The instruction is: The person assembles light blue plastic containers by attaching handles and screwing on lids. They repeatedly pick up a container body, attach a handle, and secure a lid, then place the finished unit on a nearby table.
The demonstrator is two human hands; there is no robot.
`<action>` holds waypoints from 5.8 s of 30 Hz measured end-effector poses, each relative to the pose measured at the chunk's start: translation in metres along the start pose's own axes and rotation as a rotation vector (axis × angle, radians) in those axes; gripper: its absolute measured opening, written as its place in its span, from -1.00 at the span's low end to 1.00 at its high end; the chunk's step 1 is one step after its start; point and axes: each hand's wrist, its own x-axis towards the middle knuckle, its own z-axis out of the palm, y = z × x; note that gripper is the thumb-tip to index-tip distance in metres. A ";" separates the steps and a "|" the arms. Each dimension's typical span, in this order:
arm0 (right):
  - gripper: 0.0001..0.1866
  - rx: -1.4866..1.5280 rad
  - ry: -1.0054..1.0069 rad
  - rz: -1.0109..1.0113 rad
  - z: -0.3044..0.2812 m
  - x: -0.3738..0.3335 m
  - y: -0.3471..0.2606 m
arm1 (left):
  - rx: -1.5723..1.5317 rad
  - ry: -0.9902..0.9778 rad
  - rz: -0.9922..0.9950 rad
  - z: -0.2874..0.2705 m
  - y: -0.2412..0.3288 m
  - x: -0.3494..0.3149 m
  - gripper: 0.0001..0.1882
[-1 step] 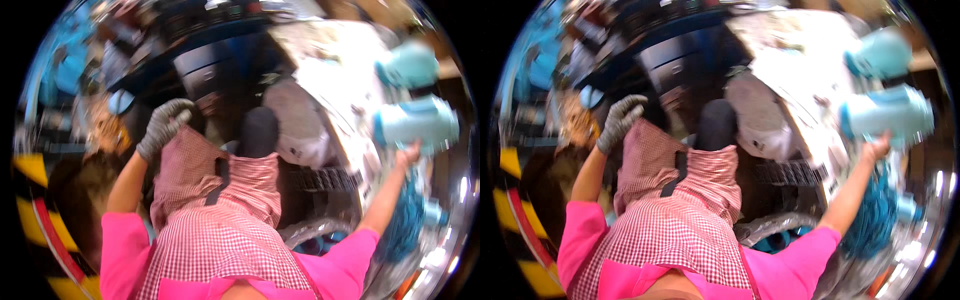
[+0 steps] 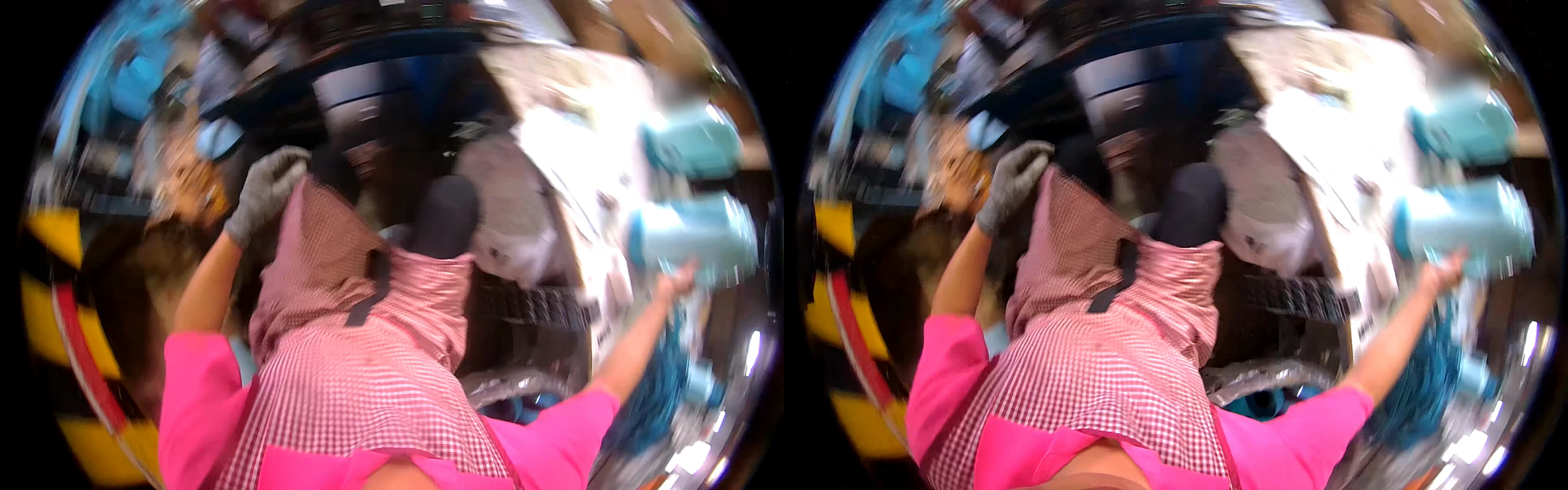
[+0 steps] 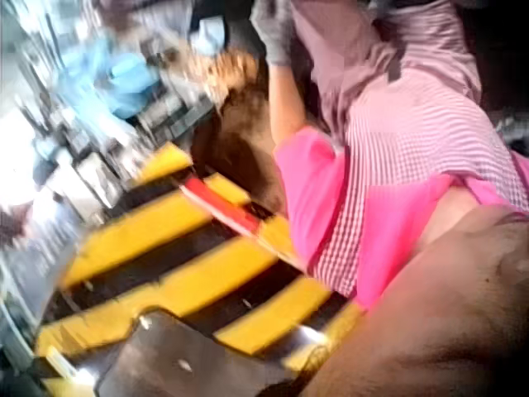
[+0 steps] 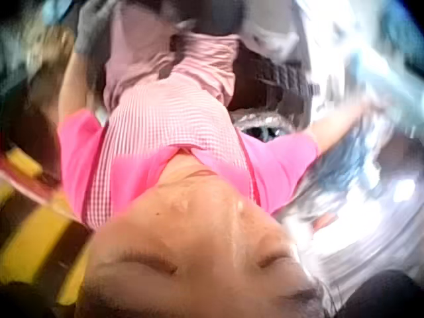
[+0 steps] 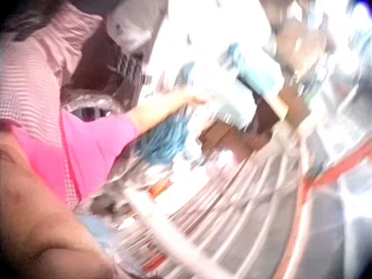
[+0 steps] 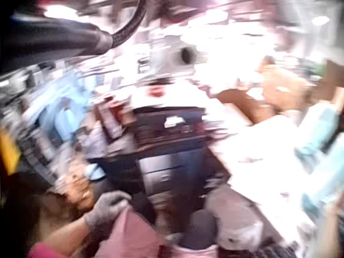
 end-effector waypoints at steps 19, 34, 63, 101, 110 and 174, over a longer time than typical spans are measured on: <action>-0.74 -0.489 -0.862 -0.451 0.201 -0.195 -0.073 | 0.987 -0.071 -1.352 -0.055 -0.244 -0.389 -0.35; -0.87 -0.072 -1.495 -0.169 0.220 -0.571 -0.112 | 0.298 0.792 0.643 -0.078 0.078 -0.094 -0.90; -0.34 0.623 -0.696 0.610 0.140 -0.493 -0.091 | -0.867 0.436 0.009 -0.025 -0.007 -0.023 -0.62; -0.72 -1.251 -0.796 -0.200 0.086 -0.309 0.290 | -0.256 0.633 0.249 -0.127 0.087 -0.025 -0.31; -0.82 -1.292 -0.790 -0.008 0.107 -0.323 0.180 | -0.451 0.496 0.651 -0.107 0.103 -0.042 -0.40; -0.71 -1.224 -0.281 0.033 0.094 -0.176 -0.004 | 0.714 -0.648 0.982 0.234 0.245 0.146 -0.51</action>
